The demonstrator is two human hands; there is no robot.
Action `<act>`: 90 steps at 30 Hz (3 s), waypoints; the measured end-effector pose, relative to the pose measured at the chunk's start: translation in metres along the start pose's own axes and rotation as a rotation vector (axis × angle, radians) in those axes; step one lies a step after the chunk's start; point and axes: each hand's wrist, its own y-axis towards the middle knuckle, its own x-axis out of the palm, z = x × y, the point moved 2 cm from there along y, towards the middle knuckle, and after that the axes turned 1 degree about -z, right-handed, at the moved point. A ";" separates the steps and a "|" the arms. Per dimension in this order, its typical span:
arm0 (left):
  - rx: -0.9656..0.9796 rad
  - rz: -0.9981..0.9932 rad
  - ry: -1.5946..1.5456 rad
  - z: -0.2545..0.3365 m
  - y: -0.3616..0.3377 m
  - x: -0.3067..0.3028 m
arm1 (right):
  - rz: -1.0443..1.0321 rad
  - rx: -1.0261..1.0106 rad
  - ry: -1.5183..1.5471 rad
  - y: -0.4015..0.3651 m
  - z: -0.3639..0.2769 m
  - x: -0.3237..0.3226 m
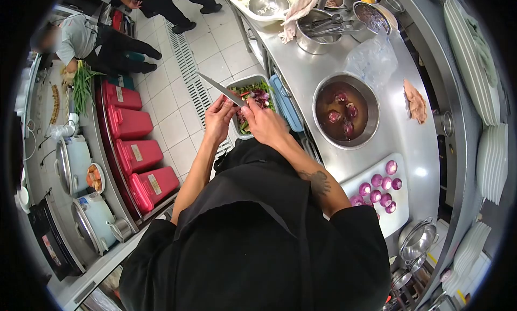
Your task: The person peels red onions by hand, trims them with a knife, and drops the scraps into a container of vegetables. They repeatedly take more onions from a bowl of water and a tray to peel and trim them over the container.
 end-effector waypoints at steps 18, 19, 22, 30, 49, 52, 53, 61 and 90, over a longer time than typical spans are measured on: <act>0.336 0.070 0.338 -0.019 -0.029 0.017 | -0.058 0.008 0.128 0.040 0.012 0.023; 0.241 0.061 0.241 -0.016 -0.026 0.014 | -0.028 -0.033 0.307 0.042 0.014 0.023; 0.088 0.050 -0.018 -0.002 -0.019 0.008 | -0.086 0.072 0.482 0.037 0.000 0.009; 0.459 0.182 0.878 0.012 -0.026 0.018 | -0.222 0.255 0.809 0.027 -0.013 0.000; 0.103 0.024 -0.229 0.028 -0.019 0.005 | -0.069 0.003 0.394 0.027 0.000 0.012; 0.037 0.095 -0.072 0.025 -0.017 0.005 | -0.021 0.002 0.332 0.025 0.000 0.012; 0.038 0.097 -0.050 0.023 -0.016 0.005 | -0.021 0.000 0.333 0.022 -0.001 0.011; -0.007 0.111 -0.104 0.023 -0.017 0.004 | -0.014 -0.061 0.142 0.008 0.000 0.012; -0.053 0.178 0.129 -0.019 -0.030 0.006 | -0.174 0.093 0.187 -0.023 0.029 -0.003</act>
